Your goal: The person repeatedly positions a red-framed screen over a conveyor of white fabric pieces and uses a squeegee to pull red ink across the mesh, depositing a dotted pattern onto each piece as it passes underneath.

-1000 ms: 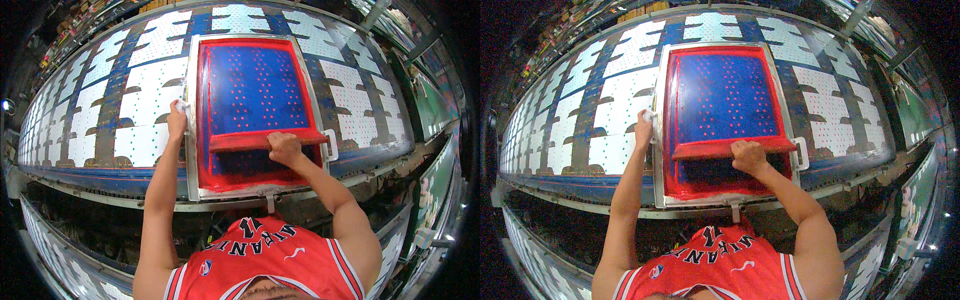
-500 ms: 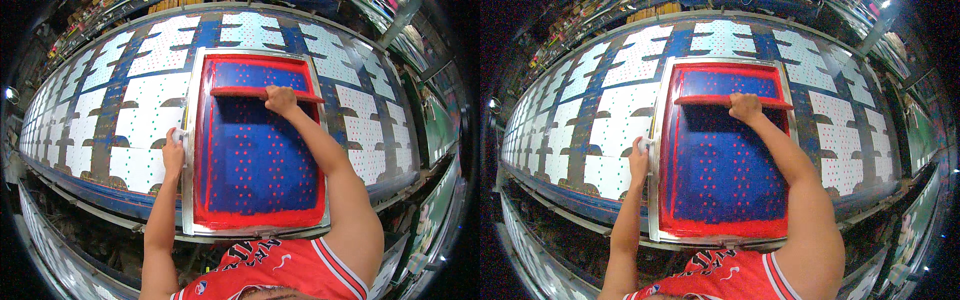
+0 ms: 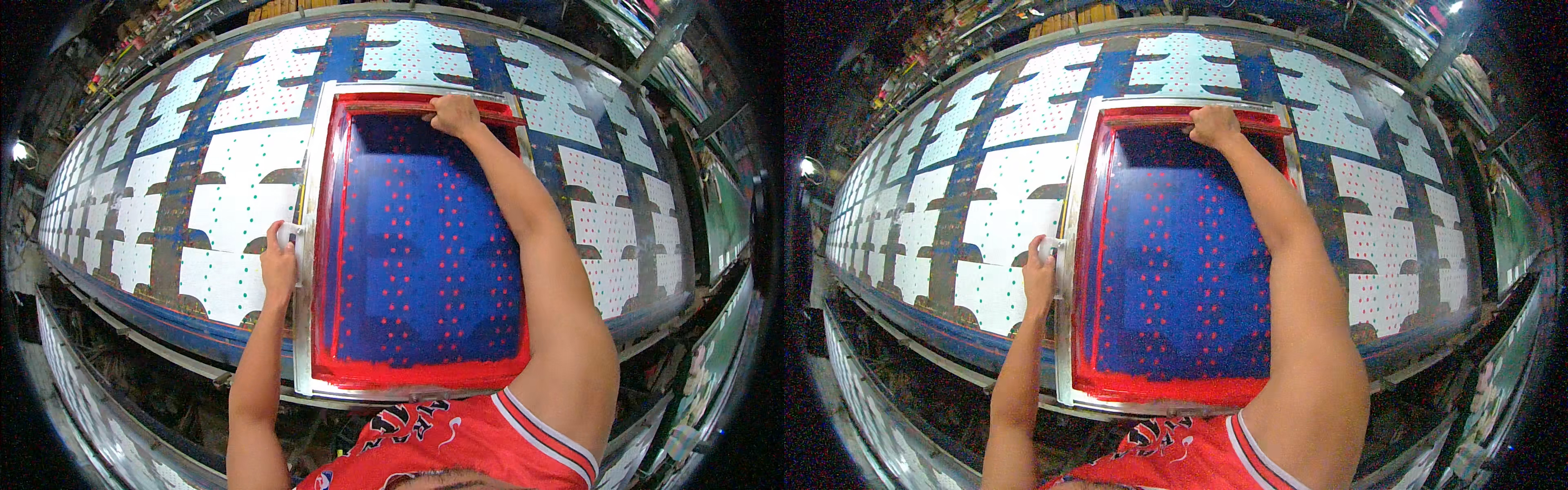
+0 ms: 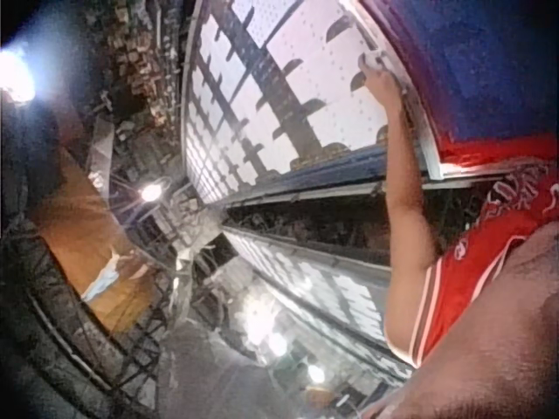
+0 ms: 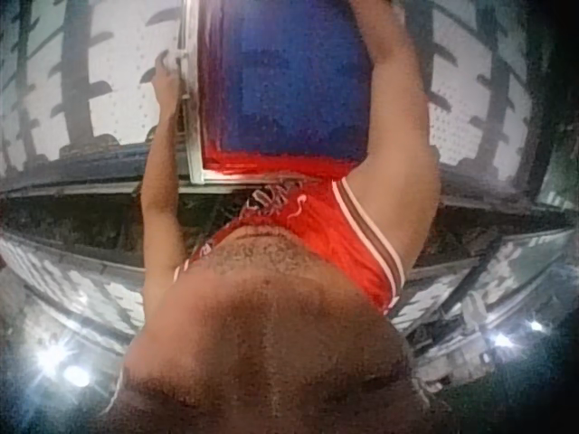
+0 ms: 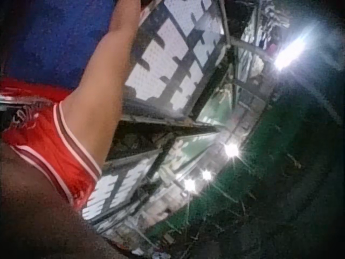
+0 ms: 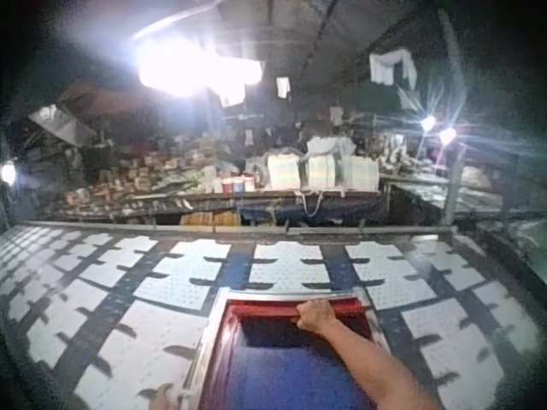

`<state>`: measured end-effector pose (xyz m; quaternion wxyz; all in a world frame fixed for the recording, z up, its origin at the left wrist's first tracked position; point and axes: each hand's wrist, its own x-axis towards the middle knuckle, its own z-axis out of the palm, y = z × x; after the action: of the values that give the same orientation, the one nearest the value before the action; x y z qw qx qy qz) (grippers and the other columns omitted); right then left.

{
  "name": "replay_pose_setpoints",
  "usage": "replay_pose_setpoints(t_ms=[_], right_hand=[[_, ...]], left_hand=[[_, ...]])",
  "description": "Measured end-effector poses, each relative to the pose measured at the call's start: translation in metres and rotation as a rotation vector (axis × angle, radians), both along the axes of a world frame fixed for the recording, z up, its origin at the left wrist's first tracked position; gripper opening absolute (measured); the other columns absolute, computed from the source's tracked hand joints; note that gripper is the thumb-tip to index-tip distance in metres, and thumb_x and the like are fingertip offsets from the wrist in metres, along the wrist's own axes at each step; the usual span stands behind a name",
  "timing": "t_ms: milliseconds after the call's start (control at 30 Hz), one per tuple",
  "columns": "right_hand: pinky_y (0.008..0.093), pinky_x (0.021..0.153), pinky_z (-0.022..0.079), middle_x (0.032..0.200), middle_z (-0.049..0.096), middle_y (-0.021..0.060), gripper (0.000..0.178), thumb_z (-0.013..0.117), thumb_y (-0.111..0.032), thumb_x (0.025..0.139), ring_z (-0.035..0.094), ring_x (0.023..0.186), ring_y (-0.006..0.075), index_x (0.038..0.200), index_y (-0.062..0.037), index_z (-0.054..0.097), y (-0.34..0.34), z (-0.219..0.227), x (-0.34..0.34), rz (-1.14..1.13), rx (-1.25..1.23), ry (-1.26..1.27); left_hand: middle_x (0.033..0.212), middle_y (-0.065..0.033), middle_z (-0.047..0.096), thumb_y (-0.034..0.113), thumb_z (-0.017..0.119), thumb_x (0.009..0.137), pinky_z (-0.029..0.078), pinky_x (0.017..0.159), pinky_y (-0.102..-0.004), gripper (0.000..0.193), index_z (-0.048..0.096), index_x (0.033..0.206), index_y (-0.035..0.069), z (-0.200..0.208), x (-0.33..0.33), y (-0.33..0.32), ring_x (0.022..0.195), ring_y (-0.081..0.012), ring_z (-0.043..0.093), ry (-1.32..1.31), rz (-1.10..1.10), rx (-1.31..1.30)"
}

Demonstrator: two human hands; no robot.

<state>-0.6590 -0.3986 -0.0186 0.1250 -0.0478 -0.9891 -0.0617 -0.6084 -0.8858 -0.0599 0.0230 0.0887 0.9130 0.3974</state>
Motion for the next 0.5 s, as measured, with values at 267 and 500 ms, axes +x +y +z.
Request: replay_pose_setpoints(t_ms=[267, 500], right_hand=[[0.0488, 0.075, 0.060, 0.086, 0.075, 0.0185, 0.029, 0.072, -0.034, 0.075, 0.075, 0.083, 0.0364, 0.090, -0.0101, 0.077, 0.009, 0.021, -0.019, -0.038, -0.027, 0.019], [0.0493, 0.081, 0.059, 0.095, 0.075, 0.0203, 0.035, 0.072, -0.041, 0.081, 0.074, 0.091, 0.0367, 0.095, -0.0090, 0.077, 0.022, 0.016, -0.029, -0.090, -0.046, -0.121]], left_hand=[[0.090, -0.0307, 0.068, 0.005, 0.058, 0.092, 0.050, 0.076, -0.0484, 0.053, 0.047, 0.142, 0.016, 0.004, -0.001, 0.000, 0.083, -0.0449, 0.069, -0.060, -0.009, 0.005], [0.085, -0.0298, 0.067, 0.005, 0.057, 0.090, 0.050, 0.073, -0.0481, 0.053, 0.048, 0.142, 0.015, 0.004, -0.001, -0.001, 0.077, -0.0432, 0.068, -0.032, -0.016, 0.046]])
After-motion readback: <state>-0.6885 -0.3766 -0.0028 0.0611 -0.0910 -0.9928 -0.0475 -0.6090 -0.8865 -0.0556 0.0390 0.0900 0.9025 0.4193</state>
